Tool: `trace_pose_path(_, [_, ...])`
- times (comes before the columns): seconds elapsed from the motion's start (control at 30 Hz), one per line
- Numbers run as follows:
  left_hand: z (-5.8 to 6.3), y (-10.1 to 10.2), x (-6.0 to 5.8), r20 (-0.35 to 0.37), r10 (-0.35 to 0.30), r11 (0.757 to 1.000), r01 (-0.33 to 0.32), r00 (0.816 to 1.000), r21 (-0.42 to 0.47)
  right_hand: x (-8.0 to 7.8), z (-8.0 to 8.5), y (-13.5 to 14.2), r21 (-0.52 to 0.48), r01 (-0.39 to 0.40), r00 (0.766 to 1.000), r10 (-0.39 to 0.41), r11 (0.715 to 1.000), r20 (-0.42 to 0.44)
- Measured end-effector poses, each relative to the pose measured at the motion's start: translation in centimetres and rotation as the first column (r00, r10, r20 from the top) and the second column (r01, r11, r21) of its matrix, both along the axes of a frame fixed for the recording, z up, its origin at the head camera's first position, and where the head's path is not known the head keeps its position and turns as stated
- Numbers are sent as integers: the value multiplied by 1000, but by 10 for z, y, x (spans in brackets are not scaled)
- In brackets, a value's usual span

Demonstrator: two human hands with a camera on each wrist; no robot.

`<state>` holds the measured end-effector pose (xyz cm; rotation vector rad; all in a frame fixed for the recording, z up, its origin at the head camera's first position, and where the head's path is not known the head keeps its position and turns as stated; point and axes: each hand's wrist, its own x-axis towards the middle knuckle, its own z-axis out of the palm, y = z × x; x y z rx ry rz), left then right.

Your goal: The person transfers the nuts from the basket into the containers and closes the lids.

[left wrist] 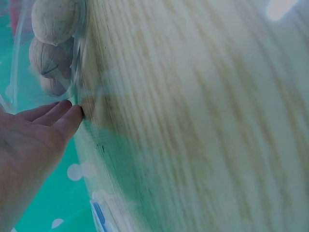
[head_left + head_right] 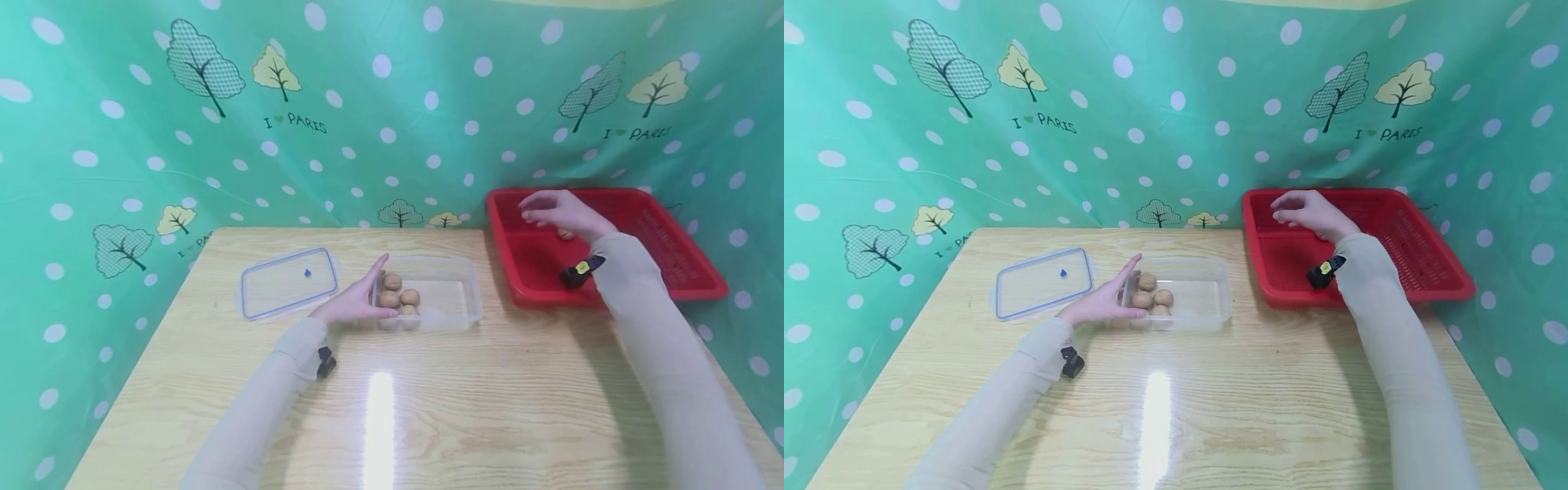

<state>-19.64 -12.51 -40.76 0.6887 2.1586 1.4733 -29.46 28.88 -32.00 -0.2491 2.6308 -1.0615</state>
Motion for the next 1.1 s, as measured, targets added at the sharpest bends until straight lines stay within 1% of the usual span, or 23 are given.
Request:
trace_pose_path(0.1, [-2, 0, 0, 7, -1, 1000, 1, 1000, 6, -3, -3, 7, -16, 5, 1000, -5, 1000, 0])
trace_pose_path(0.2, [-5, -1, -1, -7, 2, 1000, -2, 1000, -8, -7, -9, 14, -37, 29, 1000, -29, 999, 1])
trace_pose_path(0.37, [-21, -2, -8, -93, 25, 995, -33, 995, -91, -15, -21, 25, -58, 78, 997, -79, 995, -4])
trace_pose_path(0.43, [-27, -3, -11, -112, 35, 993, -47, 993, -112, -17, -26, 28, -62, 90, 996, -91, 994, -5])
trace_pose_path(0.63, [-30, -4, -12, -93, 41, 993, -51, 995, -103, -21, -38, 40, -42, 127, 992, -127, 991, -5])
trace_pose_path(0.77, [-30, -3, -12, -96, 44, 993, -55, 994, -107, -20, -45, 51, -50, 154, 987, -155, 987, -27])
trace_pose_path(0.87, [-28, -2, -11, -102, 35, 994, -46, 994, -104, -19, -47, 58, -57, 167, 985, -168, 984, -28])
trace_pose_path(0.93, [-22, -1, -9, -88, 26, 996, -34, 996, -85, -19, -47, 62, -38, 171, 984, -172, 985, -33])
trace_pose_path(1.07, [-8, -1, -3, -48, 11, 998, -14, 999, -56, -19, -48, 66, -3, 173, 984, -173, 985, -29])
trace_pose_path(1.1, [-4, -1, -2, -44, 7, 998, -9, 999, -60, -19, -49, 66, 9, 173, 985, -173, 985, -24])
